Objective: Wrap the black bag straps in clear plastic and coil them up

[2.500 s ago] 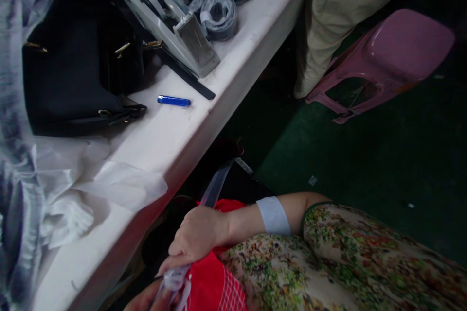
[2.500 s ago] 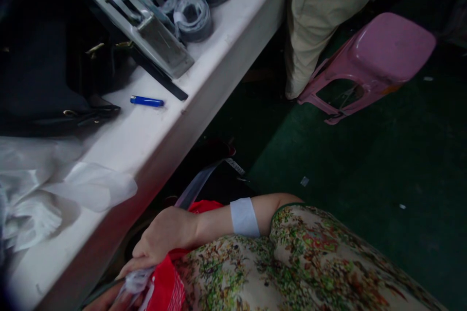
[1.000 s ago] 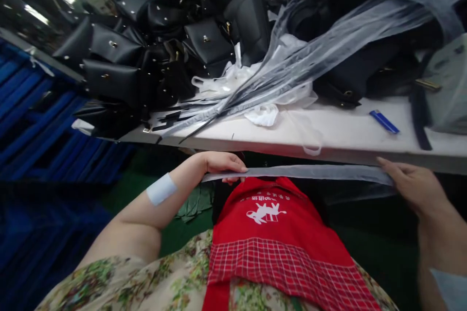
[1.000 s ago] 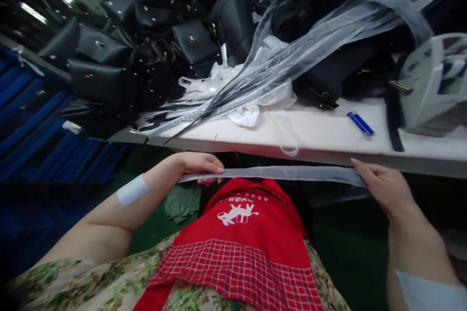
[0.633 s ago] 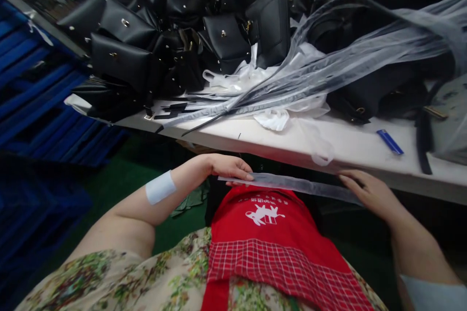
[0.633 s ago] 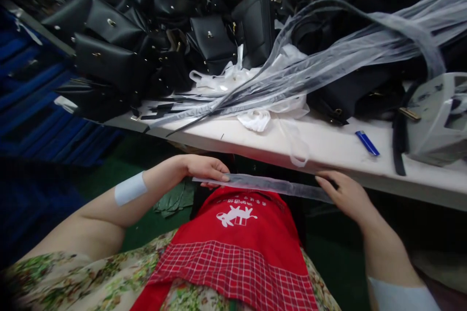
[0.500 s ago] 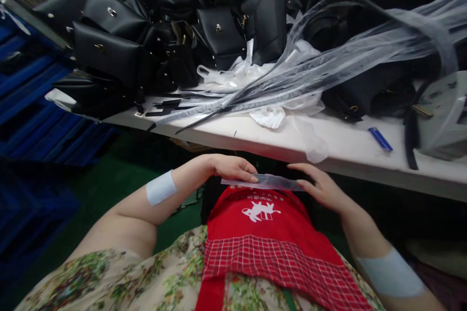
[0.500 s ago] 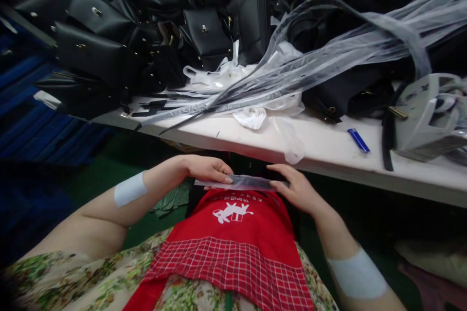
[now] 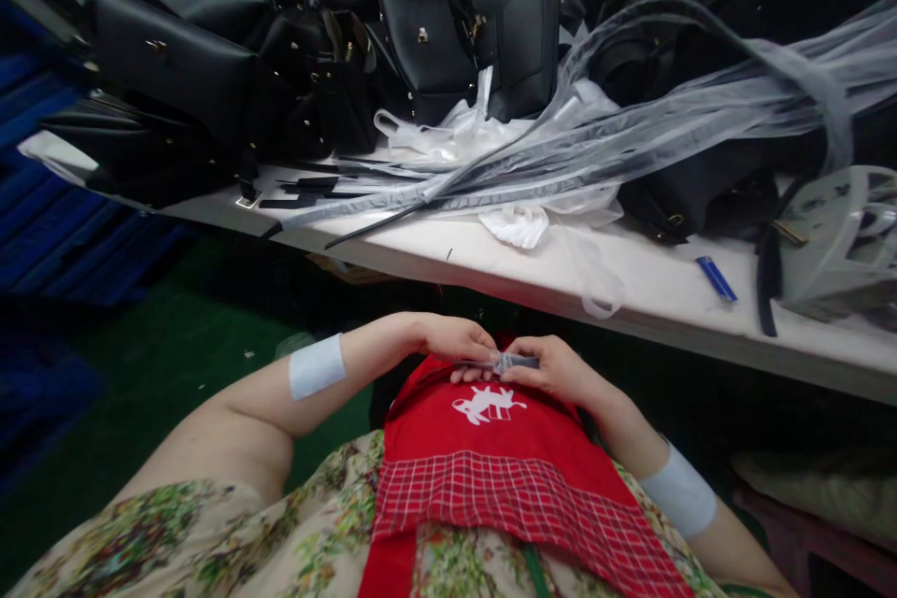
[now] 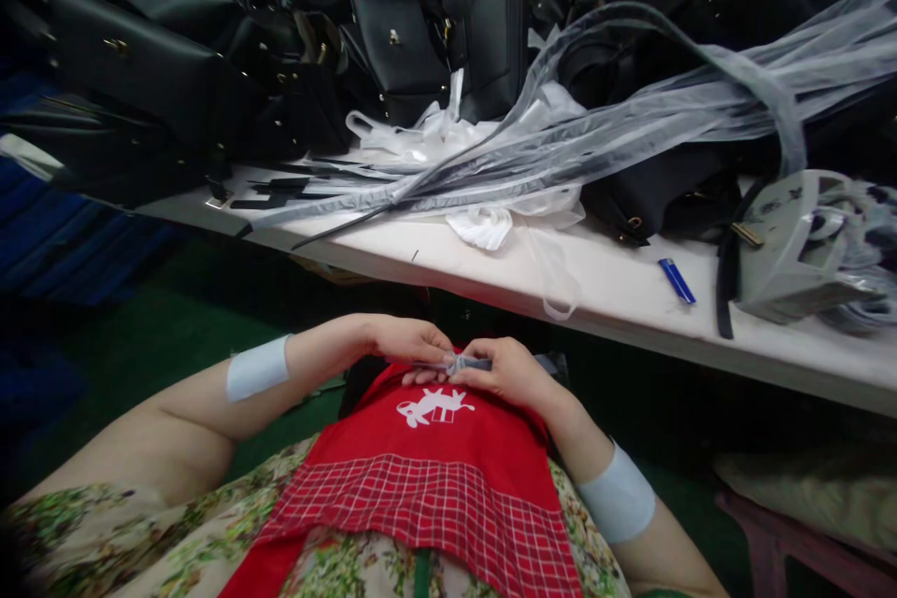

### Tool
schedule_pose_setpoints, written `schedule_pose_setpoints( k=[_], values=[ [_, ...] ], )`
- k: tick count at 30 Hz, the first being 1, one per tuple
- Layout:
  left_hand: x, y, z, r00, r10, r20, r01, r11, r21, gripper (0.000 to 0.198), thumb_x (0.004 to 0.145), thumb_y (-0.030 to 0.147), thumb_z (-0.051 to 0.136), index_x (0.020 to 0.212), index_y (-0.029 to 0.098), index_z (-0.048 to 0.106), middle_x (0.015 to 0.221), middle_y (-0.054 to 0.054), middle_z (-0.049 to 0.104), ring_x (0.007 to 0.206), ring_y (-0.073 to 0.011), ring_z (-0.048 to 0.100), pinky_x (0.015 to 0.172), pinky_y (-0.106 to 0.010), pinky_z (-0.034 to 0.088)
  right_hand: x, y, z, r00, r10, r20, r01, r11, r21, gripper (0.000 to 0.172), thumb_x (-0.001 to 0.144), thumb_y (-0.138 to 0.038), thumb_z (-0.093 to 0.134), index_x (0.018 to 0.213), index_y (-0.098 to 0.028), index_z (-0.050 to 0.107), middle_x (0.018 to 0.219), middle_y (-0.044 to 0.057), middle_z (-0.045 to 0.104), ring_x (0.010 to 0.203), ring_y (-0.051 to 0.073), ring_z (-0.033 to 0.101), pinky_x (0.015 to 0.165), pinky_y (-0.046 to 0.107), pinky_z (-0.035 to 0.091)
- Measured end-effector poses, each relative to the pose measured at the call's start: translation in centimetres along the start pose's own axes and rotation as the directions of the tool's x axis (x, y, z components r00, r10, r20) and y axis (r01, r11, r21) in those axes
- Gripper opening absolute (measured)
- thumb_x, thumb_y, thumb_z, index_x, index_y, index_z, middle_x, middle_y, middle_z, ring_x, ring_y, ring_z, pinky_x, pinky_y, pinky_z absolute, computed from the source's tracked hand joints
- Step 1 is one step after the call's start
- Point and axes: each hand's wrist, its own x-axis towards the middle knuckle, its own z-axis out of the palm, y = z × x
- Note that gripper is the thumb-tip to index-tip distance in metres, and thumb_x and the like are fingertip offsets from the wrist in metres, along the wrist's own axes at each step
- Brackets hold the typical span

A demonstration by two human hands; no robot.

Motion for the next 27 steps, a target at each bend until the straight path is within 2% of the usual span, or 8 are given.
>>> schedule_pose_setpoints(
  k=[6,12,17,19,21,23,25,27],
  values=[
    [1.6,-1.1,0.2,0.992,0.004,-0.122,-0.016,0.996,-0.093,0.047,0.073,0.063,0.068,0.069,0.017,0.06,0.05,0.003,0.06,0.039,-0.0093,0.049,0.046,-0.023,0.042,0.8,0.1,0.8,0.998,0.042,-0.044,-0.048,0.991,-0.129,0.04,0.083,-0.053,0.06,0.071,-0.016,0.065,0.062,0.0,0.061,0.056,0.011,0.048,0.053,0.023,0.032],
    [-0.8,-0.9,-1.3,0.992,-0.077,0.102,0.087,0.991,-0.102,0.047,0.082,0.059,0.06,0.075,0.014,0.069,0.052,0.0,0.053,0.04,-0.0102,0.043,0.04,-0.023,0.033,0.3,0.3,-1.4,0.996,0.006,-0.086,-0.021,0.984,-0.175,0.04,0.088,-0.051,0.055,0.071,-0.015,0.062,0.061,-0.002,0.057,0.057,0.011,0.047,0.055,0.023,0.033],
    [-3.1,2.3,-1.5,0.985,0.165,0.049,-0.138,0.929,-0.343,0.033,0.083,0.043,0.066,0.071,0.013,0.064,0.047,0.007,0.034,0.037,-0.0055,0.027,0.036,-0.018,0.022,0.4,0.6,-1.8,0.99,-0.023,-0.142,0.01,0.996,-0.093,0.051,0.068,-0.051,0.078,0.102,-0.017,0.064,0.084,0.001,0.064,0.074,0.016,0.056,0.067,0.026,0.043],
    [-2.9,4.1,-1.8,0.922,0.36,-0.146,-0.386,0.812,-0.437,0.029,0.083,0.041,0.067,0.079,0.012,0.066,0.053,0.004,0.048,0.044,-0.0078,0.045,0.044,-0.019,0.039,0.9,0.0,-0.5,0.983,-0.022,-0.18,0.019,1.0,-0.018,0.057,0.074,-0.05,0.073,0.117,-0.016,0.059,0.087,0.003,0.064,0.076,0.017,0.058,0.072,0.028,0.046],
    [-1.8,5.6,-2.1,0.776,0.48,-0.409,-0.627,0.657,-0.419,0.031,0.082,0.04,0.067,0.093,0.012,0.067,0.072,-0.004,0.066,0.067,-0.0132,0.063,0.067,-0.024,0.051,1.3,-1.2,0.8,0.988,-0.042,-0.151,0.061,0.99,0.128,0.048,0.089,-0.05,0.056,0.121,-0.015,0.057,0.08,0.003,0.064,0.071,0.015,0.059,0.071,0.029,0.047],
    [0.0,6.4,-2.1,0.614,0.5,-0.61,-0.756,0.594,-0.275,0.037,0.084,0.042,0.065,0.106,0.013,0.065,0.095,-0.01,0.072,0.091,-0.0185,0.067,0.087,-0.03,0.05,1.4,-2.7,1.3,0.992,-0.106,-0.067,0.122,0.941,0.314,0.047,0.095,-0.051,0.043,0.117,-0.014,0.06,0.072,0.003,0.064,0.061,0.012,0.056,0.062,0.025,0.047],
    [1.7,6.5,-1.5,0.506,0.546,-0.668,-0.738,0.674,-0.008,0.039,0.087,0.046,0.06,0.109,0.014,0.064,0.104,-0.012,0.072,0.102,-0.0219,0.065,0.095,-0.035,0.046,0.7,-4.1,0.4,0.99,-0.143,-0.016,0.134,0.874,0.466,0.049,0.095,-0.055,0.042,0.108,-0.013,0.064,0.065,0.001,0.063,0.047,0.008,0.048,0.048,0.021,0.04],
    [2.6,6.1,-0.2,0.5,0.648,-0.575,-0.605,0.736,0.303,0.036,0.091,0.046,0.052,0.101,0.015,0.066,0.099,-0.01,0.072,0.098,-0.0219,0.064,0.093,-0.035,0.046,-0.6,-4.8,-1.9,0.994,-0.098,-0.037,0.103,0.837,0.537,0.046,0.091,-0.055,0.052,0.095,-0.012,0.067,0.061,0.001,0.062,0.04,0.006,0.044,0.04,0.018,0.034]
  ],
)
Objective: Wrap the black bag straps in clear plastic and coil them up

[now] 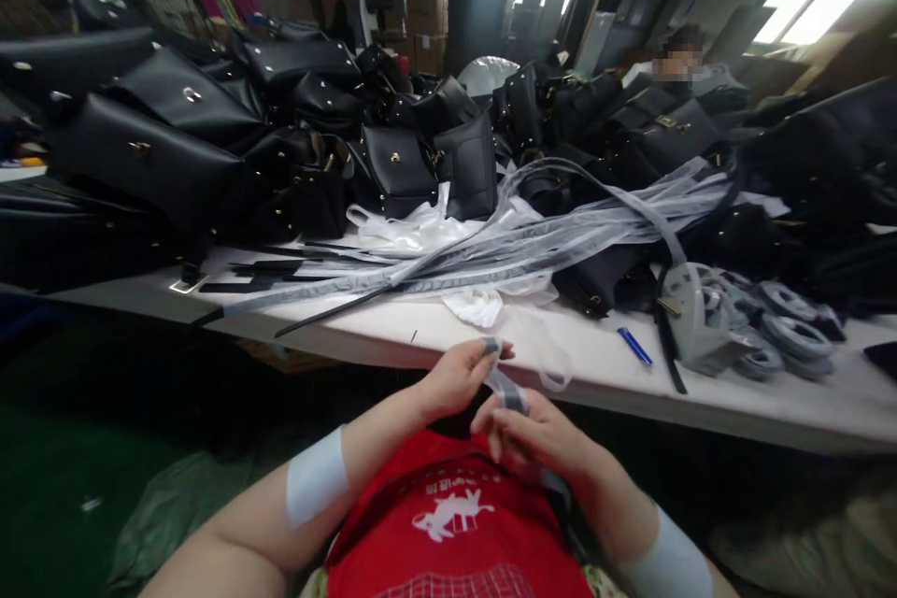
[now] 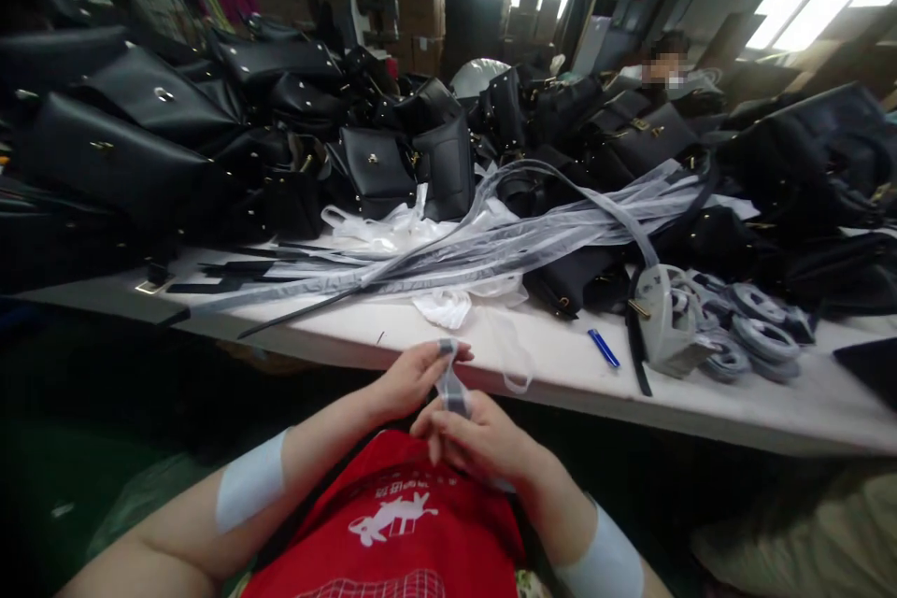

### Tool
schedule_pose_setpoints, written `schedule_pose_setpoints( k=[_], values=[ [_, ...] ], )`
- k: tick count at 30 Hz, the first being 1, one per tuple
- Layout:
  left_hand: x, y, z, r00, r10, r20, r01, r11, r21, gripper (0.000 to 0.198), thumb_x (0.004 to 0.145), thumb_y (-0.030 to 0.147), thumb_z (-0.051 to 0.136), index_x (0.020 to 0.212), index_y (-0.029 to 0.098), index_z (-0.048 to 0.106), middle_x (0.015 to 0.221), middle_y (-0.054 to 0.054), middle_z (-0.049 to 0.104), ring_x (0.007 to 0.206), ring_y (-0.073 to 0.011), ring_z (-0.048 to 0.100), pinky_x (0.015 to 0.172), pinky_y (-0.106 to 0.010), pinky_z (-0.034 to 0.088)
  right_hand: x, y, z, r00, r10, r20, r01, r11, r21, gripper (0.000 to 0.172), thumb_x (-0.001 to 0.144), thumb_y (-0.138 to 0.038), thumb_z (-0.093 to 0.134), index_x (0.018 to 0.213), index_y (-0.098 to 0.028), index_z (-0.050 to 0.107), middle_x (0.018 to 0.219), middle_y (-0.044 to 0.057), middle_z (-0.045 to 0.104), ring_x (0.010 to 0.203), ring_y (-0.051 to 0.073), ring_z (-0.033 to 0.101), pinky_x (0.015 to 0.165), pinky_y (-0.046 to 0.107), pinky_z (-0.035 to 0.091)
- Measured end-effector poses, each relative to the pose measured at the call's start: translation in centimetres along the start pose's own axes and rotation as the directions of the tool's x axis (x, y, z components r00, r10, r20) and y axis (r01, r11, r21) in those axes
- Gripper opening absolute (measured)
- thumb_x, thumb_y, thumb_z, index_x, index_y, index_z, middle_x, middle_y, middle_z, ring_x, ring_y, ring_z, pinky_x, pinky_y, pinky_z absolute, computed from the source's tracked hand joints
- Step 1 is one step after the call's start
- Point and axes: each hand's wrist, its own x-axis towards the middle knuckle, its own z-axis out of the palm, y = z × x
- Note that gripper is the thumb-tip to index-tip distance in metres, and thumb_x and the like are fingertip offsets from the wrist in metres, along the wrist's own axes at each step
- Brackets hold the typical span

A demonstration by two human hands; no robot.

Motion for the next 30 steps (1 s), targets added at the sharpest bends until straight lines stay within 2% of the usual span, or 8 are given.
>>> schedule_pose_setpoints(
  k=[3,6,9,11,16,21,26,30],
  values=[
    [-1.5,0.8,1.4,0.968,0.055,0.245,-0.12,0.958,0.259,0.036,0.096,0.038,0.04,0.085,0.016,0.066,0.087,-0.006,0.068,0.084,-0.0184,0.06,0.084,-0.031,0.046,-1.6,-1.8,-3.5,0.986,0.051,-0.157,-0.048,0.999,0.026,0.043,0.082,-0.054,0.063,0.079,-0.011,0.066,0.056,0.001,0.061,0.038,0.007,0.047,0.037,0.017,0.034],
    [-2.3,1.9,2.1,0.939,0.039,0.342,-0.13,0.96,0.247,0.038,0.097,0.034,0.034,0.081,0.016,0.063,0.074,-0.002,0.063,0.071,-0.0153,0.056,0.071,-0.027,0.045,-2.1,-1.7,-6.2,0.936,0.049,-0.349,-0.088,0.992,-0.095,0.045,0.08,-0.057,0.061,0.072,-0.013,0.064,0.055,0.001,0.06,0.04,0.01,0.05,0.04,0.021,0.04],
    [-2.1,2.0,2.8,0.945,-0.056,0.323,-0.003,0.983,0.181,0.041,0.095,0.043,0.038,0.074,0.016,0.06,0.055,0.002,0.054,0.051,-0.0114,0.047,0.053,-0.023,0.037,-2.1,-0.9,-6.9,0.823,-0.162,-0.545,-0.153,0.86,-0.486,0.033,0.082,-0.048,0.061,0.085,-0.015,0.067,0.076,0.006,0.068,0.066,0.018,0.063,0.064,0.031,0.052],
    [-1.7,1.8,3.3,0.948,-0.147,0.281,0.141,0.989,0.04,0.044,0.093,0.049,0.041,0.067,0.017,0.055,0.044,0.005,0.043,0.039,-0.0091,0.037,0.043,-0.022,0.028,-2.4,-0.3,-6.3,0.759,-0.36,-0.543,-0.143,0.721,-0.678,0.029,0.086,-0.038,0.058,0.105,-0.017,0.065,0.103,0.01,0.069,0.097,0.024,0.063,0.089,0.04,0.049],
    [-0.6,1.9,3.5,0.864,-0.276,0.421,0.448,0.803,-0.392,0.045,0.092,0.047,0.042,0.058,0.018,0.047,0.036,0.01,0.025,0.03,-0.007,0.023,0.038,-0.023,0.02,-3.2,0.9,-3.2,0.874,-0.382,-0.301,0.125,0.774,-0.621,0.036,0.089,-0.022,0.051,0.125,-0.019,0.053,0.121,0.009,0.064,0.109,0.022,0.06,0.095,0.035,0.046],
    [-0.7,1.7,3.9,0.751,-0.34,0.566,0.577,0.755,-0.312,0.051,0.092,0.054,0.041,0.059,0.017,0.049,0.037,0.009,0.026,0.03,-0.0057,0.019,0.035,-0.022,0.016,-3.5,0.1,-4.1,0.832,-0.36,-0.423,0.025,0.785,-0.619,0.027,0.084,-0.013,0.048,0.105,-0.019,0.063,0.099,0.005,0.07,0.091,0.019,0.063,0.082,0.029,0.047],
    [-0.8,1.8,5.2,0.868,-0.26,0.423,0.423,0.833,-0.356,0.054,0.092,0.056,0.044,0.056,0.017,0.048,0.035,0.009,0.028,0.031,-0.0059,0.028,0.038,-0.021,0.023,-3.4,0.3,-5.6,0.926,-0.156,-0.343,-0.06,0.838,-0.543,0.023,0.086,-0.015,0.044,0.086,-0.017,0.066,0.079,0.002,0.067,0.073,0.016,0.059,0.069,0.027,0.045],
    [0.9,2.6,5.2,0.956,-0.222,0.19,0.291,0.793,-0.535,0.047,0.089,0.059,0.048,0.073,0.015,0.058,0.044,0.009,0.033,0.038,-0.0083,0.038,0.047,-0.022,0.037,-2.4,2.1,-1.5,0.98,0.025,-0.198,-0.098,0.924,-0.369,0.027,0.094,-0.033,0.048,0.099,-0.016,0.068,0.076,0.002,0.066,0.069,0.015,0.058,0.066,0.026,0.048]
  ],
)
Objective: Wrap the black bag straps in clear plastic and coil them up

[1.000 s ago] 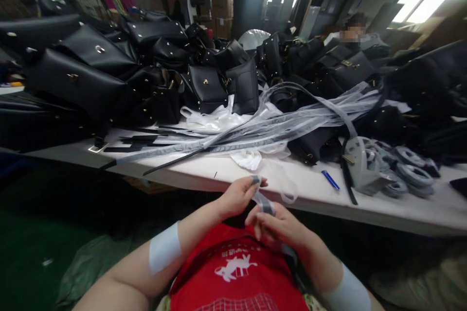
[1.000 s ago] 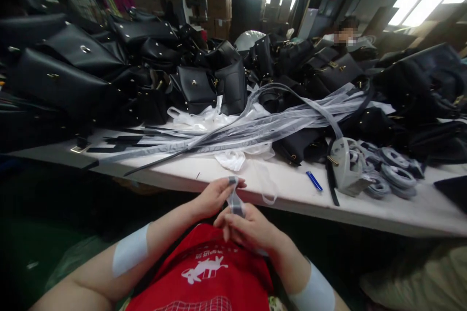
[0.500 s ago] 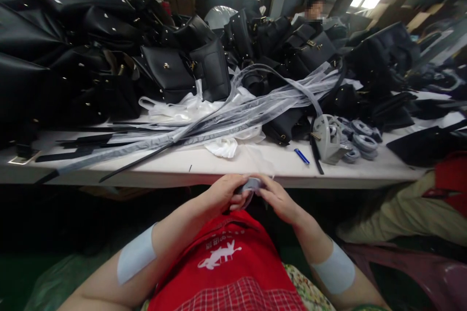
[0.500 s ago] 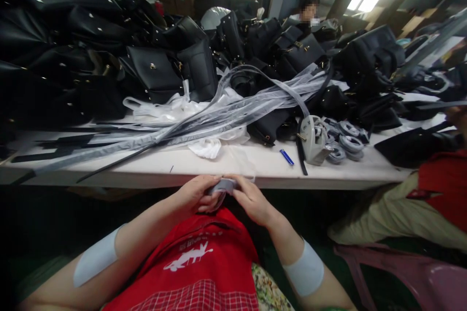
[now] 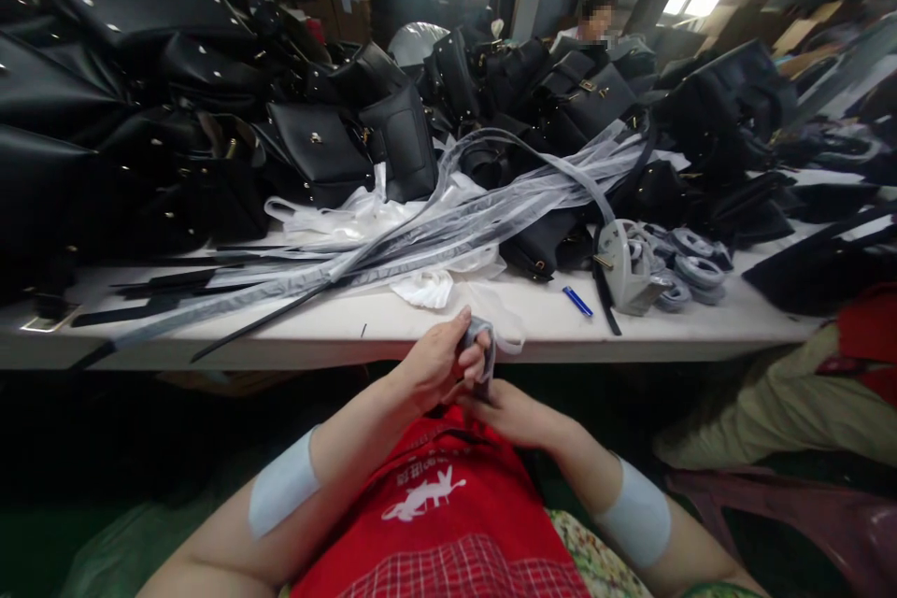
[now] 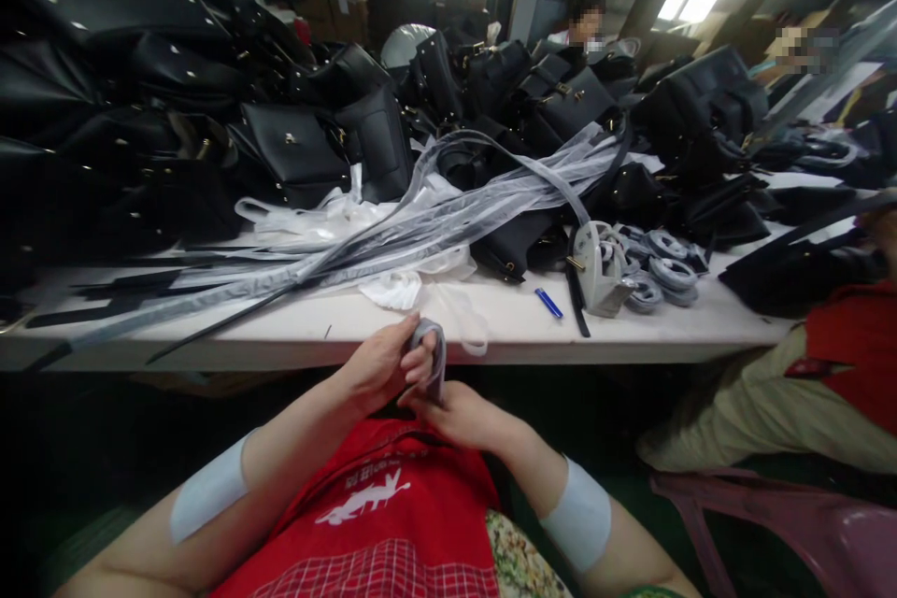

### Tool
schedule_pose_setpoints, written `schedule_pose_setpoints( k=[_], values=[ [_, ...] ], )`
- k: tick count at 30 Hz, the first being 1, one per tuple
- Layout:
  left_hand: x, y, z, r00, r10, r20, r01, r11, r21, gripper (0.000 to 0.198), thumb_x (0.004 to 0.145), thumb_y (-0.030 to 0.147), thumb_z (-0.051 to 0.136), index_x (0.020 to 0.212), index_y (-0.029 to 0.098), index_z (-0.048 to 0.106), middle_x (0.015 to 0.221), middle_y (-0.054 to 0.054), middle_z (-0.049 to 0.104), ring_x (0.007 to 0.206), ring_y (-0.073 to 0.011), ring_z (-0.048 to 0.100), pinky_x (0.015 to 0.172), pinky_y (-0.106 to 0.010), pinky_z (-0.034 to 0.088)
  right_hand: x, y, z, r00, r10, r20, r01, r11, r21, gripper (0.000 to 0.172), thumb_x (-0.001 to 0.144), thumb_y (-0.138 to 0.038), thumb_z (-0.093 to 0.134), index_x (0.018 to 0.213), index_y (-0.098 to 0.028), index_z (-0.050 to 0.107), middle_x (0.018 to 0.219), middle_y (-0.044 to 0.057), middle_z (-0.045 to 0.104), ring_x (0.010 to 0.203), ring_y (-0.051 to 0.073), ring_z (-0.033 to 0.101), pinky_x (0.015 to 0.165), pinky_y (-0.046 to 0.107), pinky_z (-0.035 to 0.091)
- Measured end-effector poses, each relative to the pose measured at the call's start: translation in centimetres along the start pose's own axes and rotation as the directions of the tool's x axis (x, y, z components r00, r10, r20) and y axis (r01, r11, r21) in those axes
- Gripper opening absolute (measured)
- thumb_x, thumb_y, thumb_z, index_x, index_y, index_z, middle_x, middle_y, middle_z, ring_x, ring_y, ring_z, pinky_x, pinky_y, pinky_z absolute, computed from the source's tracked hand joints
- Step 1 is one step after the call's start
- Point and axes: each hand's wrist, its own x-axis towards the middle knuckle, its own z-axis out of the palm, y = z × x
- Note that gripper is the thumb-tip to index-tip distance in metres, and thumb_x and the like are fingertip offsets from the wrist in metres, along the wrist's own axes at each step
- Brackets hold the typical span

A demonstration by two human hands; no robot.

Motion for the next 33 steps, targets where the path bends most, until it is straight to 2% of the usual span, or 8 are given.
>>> schedule_pose_setpoints(
  k=[3,6,11,14,18,22,28,33],
  values=[
    [1.4,0.4,-1.3,0.953,0.239,-0.185,-0.196,0.954,0.225,0.045,0.092,0.056,0.041,0.089,0.016,0.06,0.058,0.004,0.047,0.055,-0.0133,0.053,0.062,-0.027,0.045,-0.9,-1.4,2.9,0.991,-0.021,0.134,0.006,0.993,0.114,0.025,0.093,-0.032,0.052,0.102,-0.017,0.069,0.072,0.0,0.063,0.065,0.012,0.058,0.067,0.024,0.049],
    [1.8,-0.4,-3.2,0.864,0.486,-0.133,-0.238,0.626,0.743,0.043,0.097,0.048,0.032,0.078,0.019,0.058,0.07,-0.003,0.058,0.073,-0.0189,0.058,0.076,-0.034,0.046,-2.2,-3.2,2.0,0.994,-0.072,0.081,0.05,0.967,0.248,0.026,0.091,-0.035,0.057,0.1,-0.015,0.07,0.063,-0.001,0.061,0.053,0.008,0.053,0.055,0.019,0.045],
    [-0.1,-2.1,-3.1,0.916,0.37,0.154,-0.238,0.193,0.952,0.044,0.098,0.039,0.024,0.073,0.021,0.055,0.066,-0.003,0.055,0.064,-0.0195,0.051,0.066,-0.033,0.041,-2.7,-3.3,-4.1,0.955,-0.022,-0.294,0.165,0.866,0.473,0.036,0.083,-0.047,0.064,0.077,-0.012,0.067,0.047,-0.002,0.055,0.035,0.005,0.038,0.037,0.017,0.031],
    [-1.6,-2.0,-1.5,0.923,0.286,0.257,-0.34,0.295,0.893,0.052,0.099,0.044,0.021,0.075,0.019,0.06,0.063,-0.003,0.054,0.06,-0.017,0.049,0.061,-0.03,0.038,-2.6,-2.6,-6.5,0.918,0.032,-0.395,0.104,0.942,0.318,0.039,0.082,-0.05,0.061,0.071,-0.013,0.064,0.048,0.0,0.055,0.038,0.009,0.045,0.04,0.021,0.039],
    [-2.5,-1.7,0.2,0.985,0.075,0.153,-0.159,0.736,0.658,0.062,0.096,0.056,0.027,0.065,0.015,0.062,0.048,0.001,0.045,0.045,-0.011,0.04,0.047,-0.025,0.031,-2.7,-2.8,-6.6,0.75,-0.259,-0.608,0.088,0.951,-0.296,0.034,0.077,-0.029,0.066,0.108,-0.016,0.064,0.102,0.011,0.068,0.097,0.025,0.063,0.088,0.039,0.051],
    [-2.1,-1.4,1.0,0.996,-0.08,0.026,0.074,0.984,0.163,0.06,0.091,0.064,0.036,0.067,0.015,0.059,0.035,0.01,0.027,0.03,-0.0071,0.021,0.035,-0.022,0.02,-2.1,-2.4,-3.5,0.9,-0.315,-0.302,0.211,0.92,-0.329,0.043,0.082,-0.018,0.057,0.125,-0.019,0.055,0.119,0.011,0.064,0.111,0.024,0.059,0.1,0.041,0.045],
    [0.0,-0.4,-1.1,0.959,0.232,-0.162,-0.207,0.965,0.161,0.046,0.093,0.054,0.043,0.099,0.012,0.061,0.059,0.005,0.045,0.05,-0.0103,0.043,0.053,-0.024,0.04,-1.2,-1.6,2.6,0.999,-0.051,-0.013,0.052,0.995,0.089,0.027,0.097,-0.032,0.043,0.096,-0.015,0.065,0.077,0.004,0.067,0.069,0.015,0.062,0.069,0.029,0.052],
    [-0.1,-1.6,-3.7,0.849,0.525,0.055,-0.346,0.474,0.81,0.037,0.094,0.045,0.041,0.101,0.015,0.062,0.079,-0.006,0.058,0.079,-0.0221,0.053,0.082,-0.036,0.042,-3.4,-3.4,0.5,0.998,-0.055,-0.03,0.062,0.915,0.399,0.031,0.09,-0.043,0.058,0.1,-0.015,0.066,0.062,0.0,0.063,0.046,0.009,0.052,0.044,0.019,0.041]
  ],
)
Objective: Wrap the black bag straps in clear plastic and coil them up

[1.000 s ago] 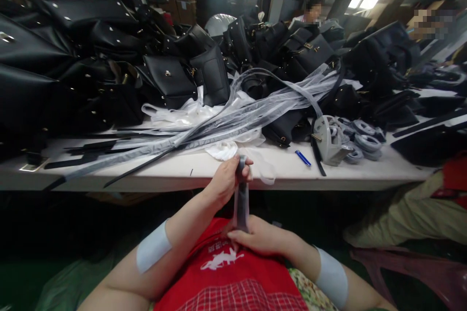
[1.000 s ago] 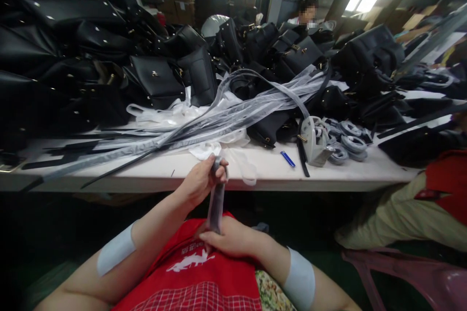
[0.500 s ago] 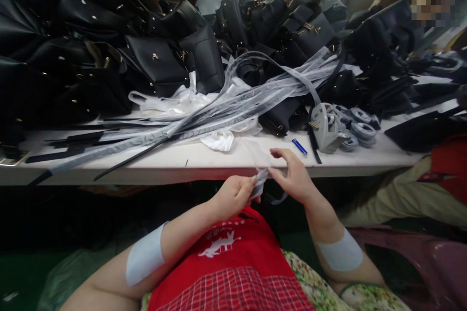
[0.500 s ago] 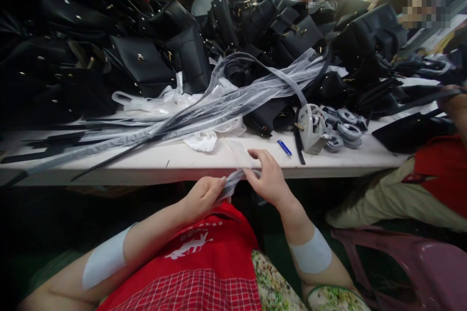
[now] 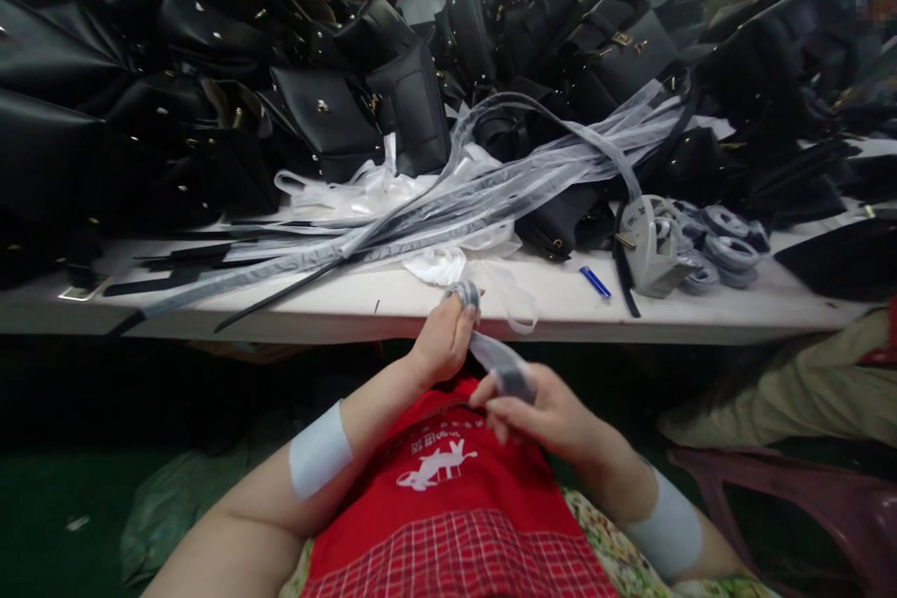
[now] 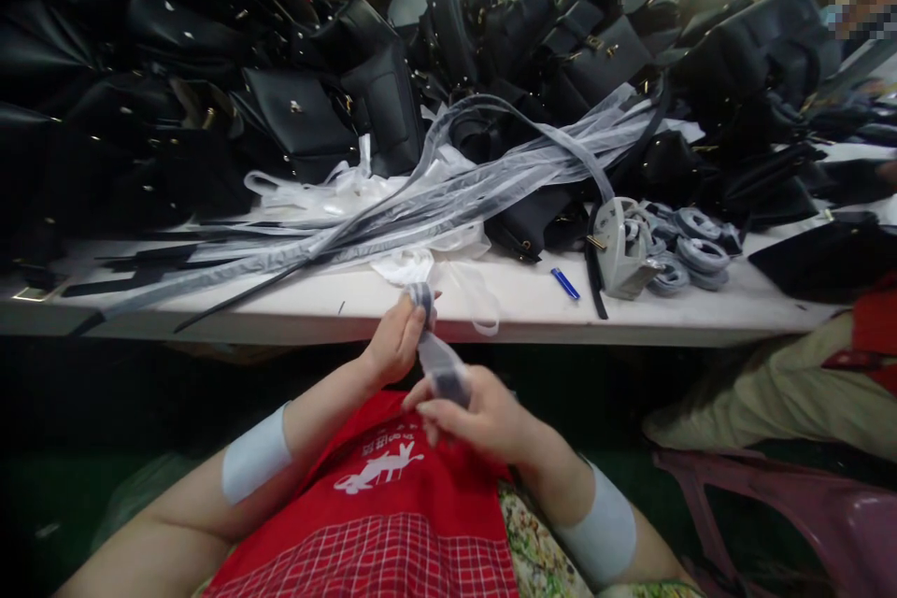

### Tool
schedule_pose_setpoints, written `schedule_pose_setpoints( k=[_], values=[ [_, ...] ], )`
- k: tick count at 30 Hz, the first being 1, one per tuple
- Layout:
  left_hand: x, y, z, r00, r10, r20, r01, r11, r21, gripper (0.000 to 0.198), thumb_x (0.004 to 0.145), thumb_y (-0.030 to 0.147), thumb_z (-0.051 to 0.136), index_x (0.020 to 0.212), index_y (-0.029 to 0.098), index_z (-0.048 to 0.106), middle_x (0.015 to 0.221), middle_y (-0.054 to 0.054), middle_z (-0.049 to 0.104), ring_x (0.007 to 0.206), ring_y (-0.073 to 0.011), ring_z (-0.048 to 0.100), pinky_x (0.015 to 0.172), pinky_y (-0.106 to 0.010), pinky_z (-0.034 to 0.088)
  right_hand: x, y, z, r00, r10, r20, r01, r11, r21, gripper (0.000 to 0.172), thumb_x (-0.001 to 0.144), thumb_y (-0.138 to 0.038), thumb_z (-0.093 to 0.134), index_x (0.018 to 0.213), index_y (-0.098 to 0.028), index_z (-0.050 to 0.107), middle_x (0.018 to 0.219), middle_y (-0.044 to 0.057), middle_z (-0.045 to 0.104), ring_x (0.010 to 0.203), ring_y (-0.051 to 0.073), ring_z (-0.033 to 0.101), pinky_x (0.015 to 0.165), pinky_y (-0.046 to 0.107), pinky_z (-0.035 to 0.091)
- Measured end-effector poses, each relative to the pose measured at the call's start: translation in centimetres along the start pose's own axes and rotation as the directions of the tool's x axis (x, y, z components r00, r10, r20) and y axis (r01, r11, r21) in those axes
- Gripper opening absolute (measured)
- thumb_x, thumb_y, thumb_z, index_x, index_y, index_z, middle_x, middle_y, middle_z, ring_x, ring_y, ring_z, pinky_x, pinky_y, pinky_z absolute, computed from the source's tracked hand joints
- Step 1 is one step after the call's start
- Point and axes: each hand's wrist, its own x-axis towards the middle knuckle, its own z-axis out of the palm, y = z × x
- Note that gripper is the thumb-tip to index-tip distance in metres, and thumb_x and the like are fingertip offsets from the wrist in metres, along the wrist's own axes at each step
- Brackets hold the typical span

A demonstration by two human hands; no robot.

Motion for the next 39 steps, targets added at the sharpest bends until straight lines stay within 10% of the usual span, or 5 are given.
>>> schedule_pose_setpoints(
  k=[7,16,22,31,39],
  values=[
    [-1.8,3.2,0.8,0.936,-0.189,0.297,0.224,0.971,-0.087,0.053,0.096,0.051,0.03,0.07,0.018,0.062,0.055,0.0,0.048,0.051,-0.0145,0.043,0.053,-0.027,0.034,0.5,-1.4,-7.2,0.859,-0.246,-0.449,-0.006,0.872,-0.489,0.032,0.08,-0.041,0.065,0.099,-0.015,0.066,0.083,0.009,0.07,0.075,0.022,0.066,0.071,0.035,0.055],
    [-0.2,4.3,1.3,0.863,-0.317,0.395,0.506,0.541,-0.672,0.058,0.089,0.062,0.042,0.081,0.01,0.065,0.044,0.006,0.041,0.038,-0.009,0.036,0.042,-0.024,0.033,1.8,2.6,-2.4,0.981,-0.124,-0.152,0.031,0.863,-0.504,0.021,0.093,-0.031,0.049,0.101,-0.017,0.063,0.086,0.004,0.068,0.079,0.018,0.062,0.078,0.032,0.051],
    [0.9,1.0,0.6,0.979,-0.178,-0.104,0.137,0.939,-0.314,0.045,0.093,0.056,0.04,0.095,0.016,0.062,0.069,-0.003,0.057,0.066,-0.0183,0.052,0.068,-0.031,0.043,1.1,2.6,1.9,0.988,0.076,0.132,-0.056,0.986,-0.155,0.028,0.095,-0.039,0.049,0.102,-0.016,0.065,0.063,-0.002,0.06,0.058,0.011,0.057,0.061,0.024,0.048],
    [-1.8,2.4,1.0,0.923,-0.127,0.362,0.136,0.991,0.002,0.047,0.092,0.051,0.041,0.068,0.018,0.062,0.058,-0.002,0.051,0.056,-0.0165,0.046,0.058,-0.028,0.033,-0.5,-1.2,-6.2,0.88,-0.204,-0.43,-0.015,0.892,-0.453,0.03,0.083,-0.045,0.063,0.088,-0.016,0.066,0.069,0.005,0.066,0.062,0.018,0.061,0.059,0.029,0.05],
    [-0.6,4.1,0.4,0.752,-0.34,0.565,0.654,0.493,-0.573,0.064,0.091,0.064,0.036,0.073,0.011,0.067,0.034,0.007,0.035,0.029,-0.0088,0.032,0.035,-0.022,0.031,-0.1,1.0,-5.4,0.936,-0.292,-0.196,0.051,0.665,-0.745,0.04,0.081,-0.027,0.065,0.12,-0.019,0.059,0.115,0.01,0.067,0.106,0.027,0.061,0.095,0.04,0.047]
  ],
)
